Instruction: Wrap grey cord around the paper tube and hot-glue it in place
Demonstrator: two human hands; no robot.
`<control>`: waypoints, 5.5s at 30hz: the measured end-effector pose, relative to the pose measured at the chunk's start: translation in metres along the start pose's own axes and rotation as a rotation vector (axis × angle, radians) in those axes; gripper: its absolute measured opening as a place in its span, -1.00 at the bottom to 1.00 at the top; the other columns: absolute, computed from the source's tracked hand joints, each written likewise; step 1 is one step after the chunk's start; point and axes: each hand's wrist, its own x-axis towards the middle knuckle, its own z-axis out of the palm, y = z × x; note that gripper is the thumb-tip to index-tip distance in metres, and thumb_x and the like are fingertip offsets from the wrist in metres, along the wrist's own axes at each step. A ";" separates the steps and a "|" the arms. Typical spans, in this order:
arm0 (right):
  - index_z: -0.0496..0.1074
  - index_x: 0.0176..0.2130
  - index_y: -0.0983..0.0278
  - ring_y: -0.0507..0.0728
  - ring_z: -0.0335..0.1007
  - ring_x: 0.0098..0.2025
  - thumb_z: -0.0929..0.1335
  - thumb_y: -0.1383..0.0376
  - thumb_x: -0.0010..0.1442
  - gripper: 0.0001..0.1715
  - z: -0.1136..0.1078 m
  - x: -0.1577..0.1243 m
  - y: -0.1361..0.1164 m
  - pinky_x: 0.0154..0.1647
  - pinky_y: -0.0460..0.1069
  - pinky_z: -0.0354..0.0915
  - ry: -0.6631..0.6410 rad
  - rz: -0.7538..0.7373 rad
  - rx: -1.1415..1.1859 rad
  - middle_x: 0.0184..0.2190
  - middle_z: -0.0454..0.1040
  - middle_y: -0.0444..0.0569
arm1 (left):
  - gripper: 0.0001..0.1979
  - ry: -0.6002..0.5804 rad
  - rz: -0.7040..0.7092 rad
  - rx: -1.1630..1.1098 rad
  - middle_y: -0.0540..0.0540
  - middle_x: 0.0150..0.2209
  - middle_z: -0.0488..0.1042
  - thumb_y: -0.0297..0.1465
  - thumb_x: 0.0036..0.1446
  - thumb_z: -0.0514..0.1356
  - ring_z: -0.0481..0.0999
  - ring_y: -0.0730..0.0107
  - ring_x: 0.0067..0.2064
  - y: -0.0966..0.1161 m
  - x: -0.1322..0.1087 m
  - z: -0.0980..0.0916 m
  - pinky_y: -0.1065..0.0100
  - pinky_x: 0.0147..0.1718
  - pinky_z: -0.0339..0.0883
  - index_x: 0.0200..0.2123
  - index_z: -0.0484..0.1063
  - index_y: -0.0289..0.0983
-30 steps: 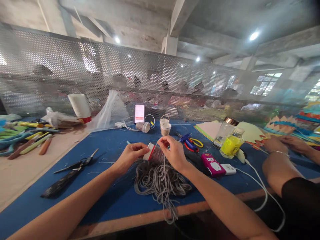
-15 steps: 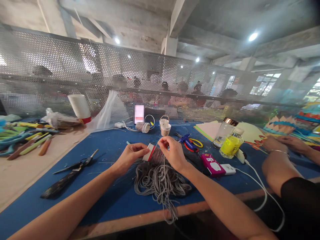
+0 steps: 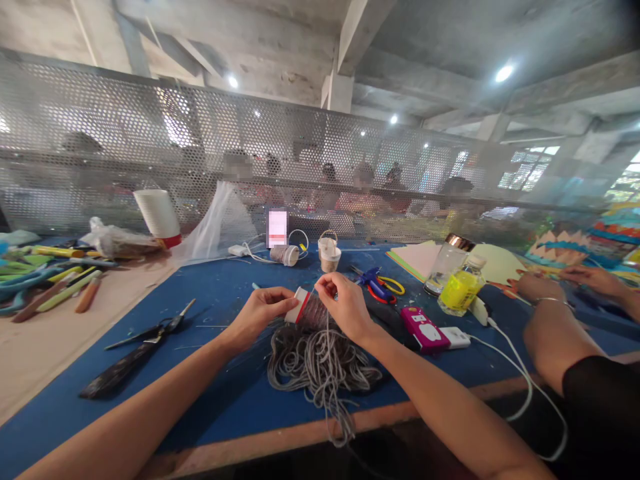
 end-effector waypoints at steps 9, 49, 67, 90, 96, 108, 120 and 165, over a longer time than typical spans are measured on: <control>0.40 -0.24 0.24 0.05 0.41 -0.35 0.29 0.25 0.28 -0.87 0.001 0.000 0.003 -0.26 -0.08 0.27 -0.005 -0.002 -0.003 -0.36 0.49 -0.09 | -0.83 -0.011 0.003 0.010 -0.03 -0.50 0.51 -0.28 0.03 0.33 0.38 0.42 -0.46 -0.001 0.001 0.000 0.39 -0.41 0.20 -0.44 0.57 -0.28; 0.39 -0.29 0.24 0.02 0.38 -0.38 0.31 0.26 0.25 -0.90 0.003 0.000 0.008 -0.29 -0.11 0.26 -0.041 0.040 0.021 -0.40 0.48 -0.13 | -0.82 -0.050 -0.008 -0.011 -0.02 -0.47 0.49 -0.29 0.07 0.31 0.37 0.45 -0.43 -0.002 -0.001 -0.002 0.41 -0.37 0.21 -0.41 0.55 -0.31; 0.45 -0.25 0.24 0.04 0.40 -0.35 0.29 0.18 0.28 -0.79 -0.002 0.002 0.006 -0.23 -0.09 0.28 -0.034 0.046 0.052 -0.36 0.50 -0.10 | -0.85 0.004 -0.016 -0.048 -0.02 -0.47 0.48 -0.31 0.05 0.32 0.39 0.46 -0.43 -0.002 0.000 -0.002 0.42 -0.38 0.24 -0.44 0.55 -0.30; 0.40 -0.08 0.21 0.08 0.47 -0.24 0.18 -0.08 0.32 -0.51 -0.002 -0.002 0.011 -0.23 -0.08 0.27 -0.229 0.210 0.130 -0.25 0.54 -0.05 | -0.86 0.029 -0.054 -0.270 -0.04 -0.43 0.57 -0.32 0.00 0.37 0.51 0.42 -0.40 -0.002 0.001 -0.004 0.40 -0.31 0.36 -0.40 0.57 -0.28; 0.38 -0.05 0.23 0.07 0.44 -0.27 0.25 -0.04 0.29 -0.54 0.002 -0.001 0.017 -0.18 -0.04 0.31 -0.088 0.170 0.110 -0.20 0.49 -0.02 | -0.81 0.035 -0.016 -0.178 -0.09 -0.33 0.61 -0.30 -0.01 0.37 0.54 0.33 -0.32 -0.001 0.001 -0.003 0.35 -0.24 0.37 -0.33 0.60 -0.27; 0.36 -0.01 0.23 0.12 0.38 -0.06 0.30 0.07 0.28 -0.62 -0.007 -0.002 0.008 0.01 0.01 0.29 -0.036 -0.033 0.043 -0.08 0.38 0.02 | -0.78 0.053 -0.005 -0.104 -0.13 -0.35 0.60 -0.23 -0.01 0.35 0.53 0.29 -0.33 0.001 0.000 -0.002 0.34 -0.31 0.36 -0.35 0.61 -0.27; 0.34 0.01 0.29 0.23 0.31 0.04 0.26 0.16 0.31 -0.65 -0.043 0.019 0.054 0.04 0.07 0.25 -0.045 0.240 -0.656 -0.02 0.37 0.13 | -0.78 0.158 0.038 -0.059 -0.09 -0.37 0.59 -0.25 -0.06 0.38 0.48 0.36 -0.37 -0.009 0.006 -0.009 0.37 -0.27 0.33 -0.38 0.62 -0.27; 0.50 -0.17 0.32 0.09 0.37 -0.52 0.27 -0.05 0.22 -0.48 -0.049 0.039 0.063 -0.43 -0.06 0.28 0.112 0.381 0.042 -0.61 0.39 -0.11 | -0.82 0.198 0.010 -0.174 -0.09 -0.38 0.55 -0.29 -0.04 0.38 0.47 0.38 -0.35 -0.020 0.013 -0.018 0.37 -0.27 0.35 -0.40 0.59 -0.30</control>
